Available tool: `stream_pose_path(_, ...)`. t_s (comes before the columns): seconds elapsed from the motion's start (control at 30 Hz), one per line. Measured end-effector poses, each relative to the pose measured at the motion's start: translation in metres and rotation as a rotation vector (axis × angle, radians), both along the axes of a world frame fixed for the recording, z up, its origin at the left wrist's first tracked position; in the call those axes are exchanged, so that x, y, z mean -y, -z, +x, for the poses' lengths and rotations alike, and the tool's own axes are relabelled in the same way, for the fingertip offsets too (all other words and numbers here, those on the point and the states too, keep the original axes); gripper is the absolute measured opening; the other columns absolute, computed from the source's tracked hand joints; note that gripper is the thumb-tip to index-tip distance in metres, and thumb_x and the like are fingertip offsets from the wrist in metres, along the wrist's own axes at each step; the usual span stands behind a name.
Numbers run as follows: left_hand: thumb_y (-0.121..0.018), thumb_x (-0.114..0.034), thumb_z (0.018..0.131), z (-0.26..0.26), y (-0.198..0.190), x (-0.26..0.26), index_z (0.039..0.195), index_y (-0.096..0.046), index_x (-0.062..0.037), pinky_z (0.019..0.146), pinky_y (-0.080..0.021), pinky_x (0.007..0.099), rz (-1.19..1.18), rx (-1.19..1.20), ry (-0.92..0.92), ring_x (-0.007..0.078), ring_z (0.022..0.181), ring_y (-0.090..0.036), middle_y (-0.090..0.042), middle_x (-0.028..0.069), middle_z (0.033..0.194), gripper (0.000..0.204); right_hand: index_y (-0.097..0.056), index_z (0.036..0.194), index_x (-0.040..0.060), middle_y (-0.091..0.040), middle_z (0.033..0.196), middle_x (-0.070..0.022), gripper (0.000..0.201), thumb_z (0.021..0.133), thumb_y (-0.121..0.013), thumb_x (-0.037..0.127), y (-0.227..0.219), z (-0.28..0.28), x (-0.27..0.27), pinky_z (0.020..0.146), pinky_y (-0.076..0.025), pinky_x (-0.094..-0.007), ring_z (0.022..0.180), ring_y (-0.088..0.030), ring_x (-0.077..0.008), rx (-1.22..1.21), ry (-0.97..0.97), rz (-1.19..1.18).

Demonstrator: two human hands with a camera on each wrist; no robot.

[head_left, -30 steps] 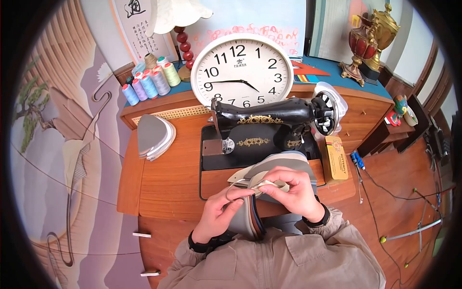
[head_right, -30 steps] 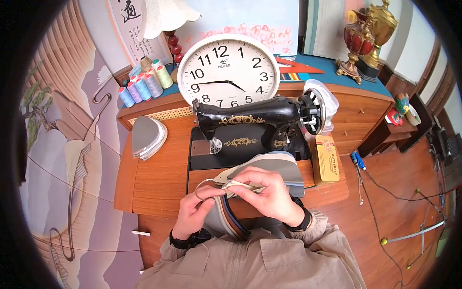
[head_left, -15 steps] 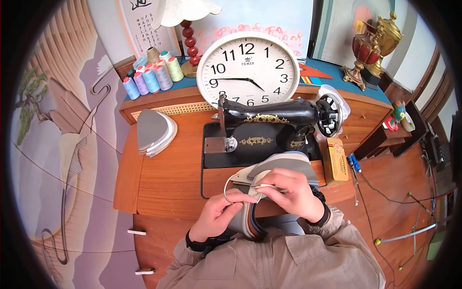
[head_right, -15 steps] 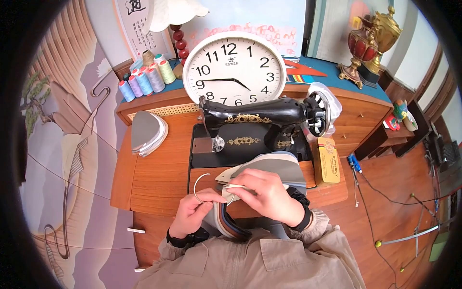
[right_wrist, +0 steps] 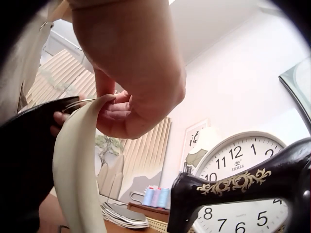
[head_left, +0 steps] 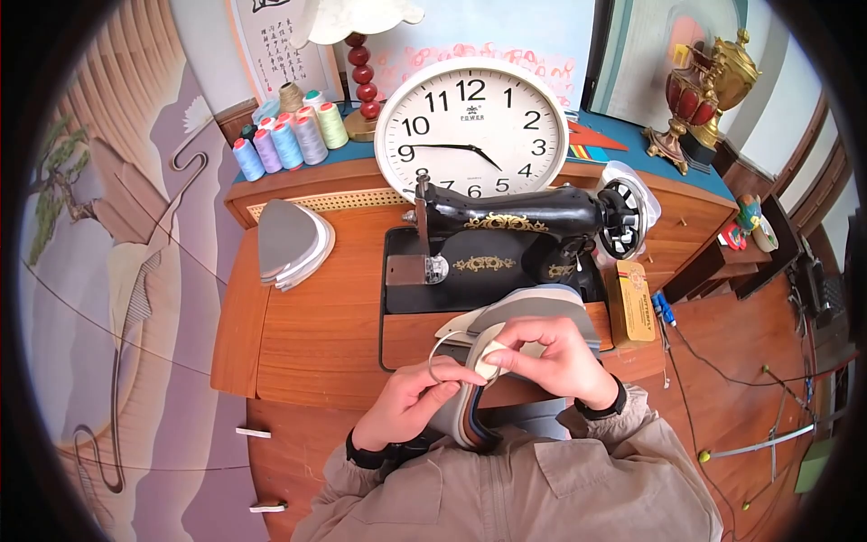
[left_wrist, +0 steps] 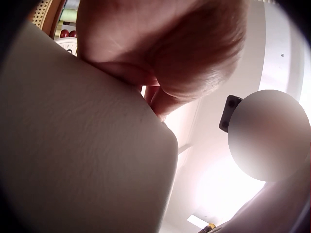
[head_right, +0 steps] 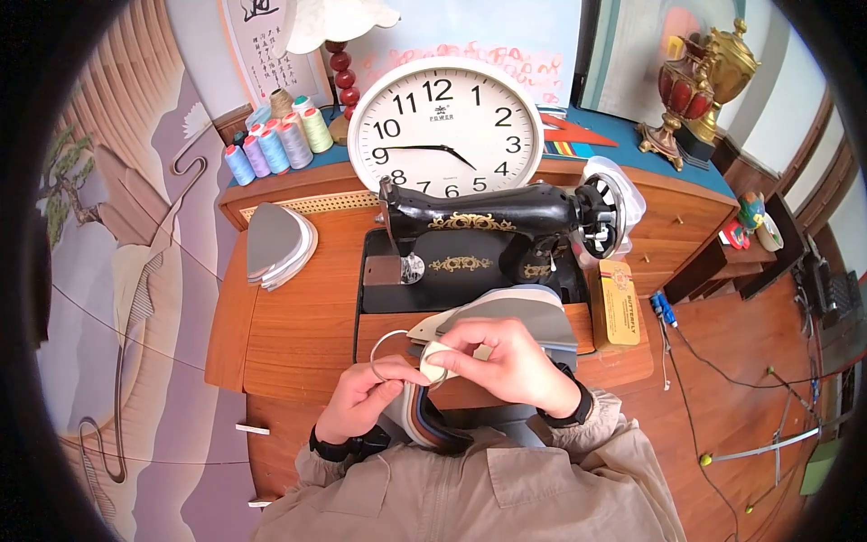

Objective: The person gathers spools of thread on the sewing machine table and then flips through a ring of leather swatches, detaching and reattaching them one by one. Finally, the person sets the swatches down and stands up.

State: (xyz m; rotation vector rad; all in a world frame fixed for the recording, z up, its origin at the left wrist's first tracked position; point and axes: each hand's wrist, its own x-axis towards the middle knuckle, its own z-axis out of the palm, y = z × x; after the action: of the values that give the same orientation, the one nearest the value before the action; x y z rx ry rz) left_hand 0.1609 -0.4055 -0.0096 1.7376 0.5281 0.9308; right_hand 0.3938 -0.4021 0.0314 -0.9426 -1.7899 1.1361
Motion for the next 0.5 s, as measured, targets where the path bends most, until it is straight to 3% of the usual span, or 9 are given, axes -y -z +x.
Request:
stream_pose_path(0.33, -0.051, -0.006, 0.097, 0.009, 0.003, 0.000, 0.113, -0.066, -0.0032, 0.079, -0.046, 0.0287, 0.014, 0.014, -0.044, 0.0185, 0.089, -0.059, -0.067, 0.0076, 0.101, 0.022, -0.072, 0.093, 0.0034, -0.068, 0.079, -0.0041, 0.010, 0.088, -0.070, 0.011, 0.008, 0.008, 0.002, 0.061, -0.047, -0.0257, 0.067, -0.058, -0.0108, 0.049, 0.029, 0.130)
stream_pose_path(0.4, -0.051, -0.006, 0.097, 0.011, 0.001, 0.000, 0.112, -0.066, -0.0029, 0.079, -0.045, 0.0287, 0.012, 0.019, -0.047, 0.0183, 0.088, -0.059, -0.067, 0.0074, 0.101, 0.022, -0.072, 0.093, 0.0027, -0.068, 0.079, -0.0050, 0.009, 0.087, -0.070, 0.010, 0.011, 0.009, 0.003, 0.061, -0.046, -0.0261, 0.066, -0.057, -0.0120, -0.069, 0.069, 0.087)
stream_pose_path(0.5, -0.051, -0.007, 0.098, 0.013, 0.001, 0.000, 0.112, -0.066, -0.0023, 0.078, -0.045, 0.0286, 0.008, 0.021, -0.053, 0.0180, 0.088, -0.058, -0.067, 0.0074, 0.100, 0.022, -0.072, 0.092, 0.0022, -0.067, 0.080, -0.0053, 0.009, 0.087, -0.070, 0.009, 0.010, 0.014, 0.003, 0.061, -0.046, -0.0265, 0.067, -0.058, -0.0120, -0.049, 0.040, 0.115)
